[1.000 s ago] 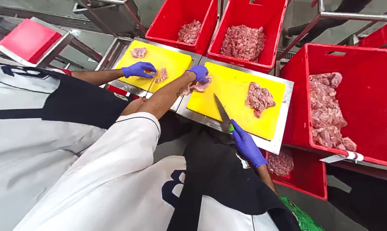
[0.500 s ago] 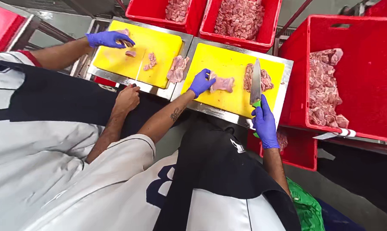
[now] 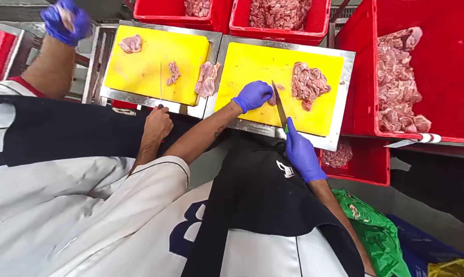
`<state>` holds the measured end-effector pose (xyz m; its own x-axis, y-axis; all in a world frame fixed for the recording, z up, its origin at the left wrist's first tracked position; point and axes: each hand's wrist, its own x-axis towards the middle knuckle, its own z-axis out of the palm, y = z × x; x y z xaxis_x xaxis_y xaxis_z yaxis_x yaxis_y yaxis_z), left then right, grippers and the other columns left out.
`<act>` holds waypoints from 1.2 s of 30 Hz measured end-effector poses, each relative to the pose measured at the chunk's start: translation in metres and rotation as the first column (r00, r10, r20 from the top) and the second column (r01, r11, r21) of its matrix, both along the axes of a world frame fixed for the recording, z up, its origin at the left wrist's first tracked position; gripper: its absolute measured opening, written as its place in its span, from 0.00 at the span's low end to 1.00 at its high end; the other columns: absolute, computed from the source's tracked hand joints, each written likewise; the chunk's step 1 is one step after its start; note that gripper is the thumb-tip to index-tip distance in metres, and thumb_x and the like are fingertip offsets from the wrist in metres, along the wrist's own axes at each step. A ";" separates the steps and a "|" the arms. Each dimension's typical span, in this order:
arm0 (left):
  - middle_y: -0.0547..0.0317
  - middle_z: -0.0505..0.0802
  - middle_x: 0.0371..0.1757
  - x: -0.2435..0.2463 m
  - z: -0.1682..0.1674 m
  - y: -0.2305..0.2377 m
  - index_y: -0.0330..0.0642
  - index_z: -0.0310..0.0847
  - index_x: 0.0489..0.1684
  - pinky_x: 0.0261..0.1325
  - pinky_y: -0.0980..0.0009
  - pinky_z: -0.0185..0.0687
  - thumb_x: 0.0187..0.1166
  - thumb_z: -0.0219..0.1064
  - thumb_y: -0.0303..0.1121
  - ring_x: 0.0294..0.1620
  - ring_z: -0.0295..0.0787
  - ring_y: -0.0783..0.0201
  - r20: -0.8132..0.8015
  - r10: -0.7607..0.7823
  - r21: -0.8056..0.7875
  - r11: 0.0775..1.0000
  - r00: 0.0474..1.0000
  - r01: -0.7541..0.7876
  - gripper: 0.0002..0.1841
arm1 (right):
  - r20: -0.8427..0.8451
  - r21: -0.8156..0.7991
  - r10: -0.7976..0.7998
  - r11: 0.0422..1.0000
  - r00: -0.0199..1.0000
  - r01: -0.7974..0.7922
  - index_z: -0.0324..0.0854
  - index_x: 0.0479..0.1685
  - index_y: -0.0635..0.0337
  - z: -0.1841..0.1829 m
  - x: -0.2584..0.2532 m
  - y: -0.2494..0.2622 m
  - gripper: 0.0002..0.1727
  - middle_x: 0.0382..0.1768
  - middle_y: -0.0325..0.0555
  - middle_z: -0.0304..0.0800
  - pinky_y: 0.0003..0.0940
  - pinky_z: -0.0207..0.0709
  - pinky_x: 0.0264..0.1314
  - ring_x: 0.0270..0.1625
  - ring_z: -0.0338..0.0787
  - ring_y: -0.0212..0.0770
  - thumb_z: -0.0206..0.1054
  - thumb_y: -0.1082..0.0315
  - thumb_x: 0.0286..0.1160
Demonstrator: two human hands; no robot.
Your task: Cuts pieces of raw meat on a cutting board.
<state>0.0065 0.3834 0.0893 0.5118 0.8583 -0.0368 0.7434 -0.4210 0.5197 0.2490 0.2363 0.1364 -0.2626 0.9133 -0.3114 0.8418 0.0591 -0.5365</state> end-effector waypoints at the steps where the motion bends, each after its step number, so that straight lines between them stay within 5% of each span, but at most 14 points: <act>1: 0.52 0.95 0.52 0.002 -0.004 0.003 0.44 0.92 0.49 0.70 0.51 0.83 0.84 0.63 0.36 0.62 0.91 0.52 0.000 -0.005 0.006 1.000 1.000 0.005 0.11 | 0.031 0.010 -0.002 1.000 1.000 0.002 0.53 0.95 0.46 -0.004 -0.012 0.013 0.31 0.43 0.54 0.93 0.58 0.85 0.50 0.45 0.94 0.56 0.40 0.60 0.93; 6: 0.50 0.96 0.50 0.003 -0.011 0.006 0.43 0.92 0.47 0.69 0.49 0.82 0.83 0.65 0.36 0.60 0.91 0.49 -0.044 -0.057 0.033 0.998 0.997 0.059 0.11 | 0.112 0.046 -0.043 0.998 0.993 0.038 0.48 0.96 0.36 -0.015 -0.051 0.073 0.33 0.39 0.57 0.92 0.63 0.84 0.39 0.41 0.93 0.63 0.44 0.62 0.92; 10: 0.55 0.97 0.50 -0.004 -0.008 0.008 0.46 0.94 0.46 0.70 0.51 0.82 0.82 0.66 0.38 0.60 0.92 0.54 0.010 -0.036 0.013 0.999 0.999 0.036 0.11 | 0.203 -0.073 0.035 0.997 0.978 -0.020 0.47 0.96 0.34 0.000 -0.015 0.020 0.33 0.42 0.57 0.92 0.63 0.84 0.42 0.44 0.93 0.63 0.43 0.62 0.91; 13: 0.54 0.97 0.46 -0.008 -0.005 0.012 0.41 0.93 0.46 0.64 0.55 0.88 0.80 0.69 0.37 0.52 0.95 0.59 0.202 0.147 -0.032 0.989 0.968 -0.144 0.11 | 0.204 -0.069 0.062 0.996 0.977 -0.049 0.48 0.97 0.35 0.002 0.024 -0.026 0.33 0.38 0.56 0.92 0.61 0.83 0.39 0.39 0.93 0.61 0.41 0.59 0.92; 16: 0.52 0.96 0.55 -0.013 0.004 0.031 0.38 0.90 0.55 0.69 0.56 0.86 0.78 0.68 0.33 0.58 0.93 0.58 0.296 0.147 -0.001 0.988 0.944 -0.153 0.13 | 0.080 -0.084 0.027 0.996 0.996 -0.021 0.53 0.95 0.35 -0.002 0.045 -0.007 0.30 0.41 0.57 0.92 0.64 0.83 0.46 0.42 0.92 0.60 0.41 0.57 0.93; 19: 0.50 0.91 0.67 -0.004 0.013 0.050 0.46 0.86 0.68 0.84 0.49 0.70 0.75 0.73 0.37 0.75 0.82 0.51 0.022 -0.222 0.002 0.975 0.975 0.222 0.22 | -0.005 0.007 -0.115 0.993 0.993 0.115 0.59 0.93 0.37 -0.008 0.064 0.026 0.29 0.44 0.58 0.93 0.63 0.82 0.52 0.44 0.93 0.58 0.43 0.56 0.94; 22: 0.48 0.93 0.54 0.011 0.014 0.056 0.48 0.88 0.58 0.84 0.35 0.60 0.77 0.73 0.47 0.69 0.83 0.42 -0.349 -0.478 -0.076 0.872 0.806 0.484 0.18 | -0.061 0.139 -0.169 0.975 0.984 0.176 0.60 0.93 0.37 0.011 0.067 0.030 0.29 0.38 0.53 0.91 0.56 0.83 0.46 0.37 0.91 0.51 0.44 0.56 0.94; 25: 0.41 0.94 0.49 0.019 0.038 0.058 0.39 0.88 0.55 0.66 0.35 0.78 0.87 0.62 0.48 0.58 0.90 0.39 -0.426 -0.548 -0.314 0.836 0.719 0.451 0.20 | -0.088 0.167 -0.198 0.963 0.976 0.210 0.58 0.94 0.36 0.018 0.077 0.030 0.29 0.38 0.53 0.91 0.57 0.84 0.45 0.37 0.91 0.50 0.46 0.57 0.94; 30: 0.46 0.94 0.42 0.006 0.091 0.058 0.34 0.88 0.48 0.59 0.50 0.85 0.88 0.61 0.46 0.47 0.92 0.55 0.086 -0.180 -0.339 0.919 0.980 0.199 0.21 | -0.223 0.156 -0.208 0.957 0.952 0.246 0.60 0.93 0.39 0.026 0.079 0.033 0.29 0.35 0.46 0.89 0.45 0.82 0.33 0.27 0.85 0.40 0.45 0.54 0.94; 33: 0.51 0.95 0.39 0.015 0.095 0.033 0.32 0.86 0.51 0.48 0.62 0.92 0.91 0.60 0.41 0.38 0.94 0.64 0.487 0.191 -0.428 0.903 0.852 0.042 0.18 | -0.279 0.188 -0.226 0.940 0.933 0.284 0.59 0.93 0.40 0.035 0.071 0.036 0.29 0.34 0.44 0.89 0.41 0.82 0.29 0.25 0.84 0.38 0.45 0.54 0.94; 35: 0.49 0.95 0.36 0.022 0.075 0.015 0.32 0.84 0.52 0.35 0.62 0.93 0.92 0.59 0.42 0.29 0.93 0.62 0.481 0.354 -0.498 0.863 0.802 -0.082 0.18 | -0.304 0.200 -0.225 0.935 0.926 0.293 0.58 0.94 0.41 0.036 0.061 0.034 0.30 0.35 0.42 0.89 0.40 0.82 0.28 0.24 0.83 0.36 0.46 0.55 0.94; 36: 0.49 0.94 0.35 0.022 0.058 0.009 0.33 0.85 0.52 0.33 0.60 0.92 0.91 0.59 0.44 0.27 0.92 0.60 0.341 0.361 -0.463 0.868 0.868 -0.179 0.20 | -0.310 0.201 -0.222 0.935 0.925 0.292 0.58 0.94 0.40 0.034 0.055 0.031 0.29 0.35 0.42 0.89 0.40 0.81 0.28 0.24 0.83 0.36 0.46 0.56 0.94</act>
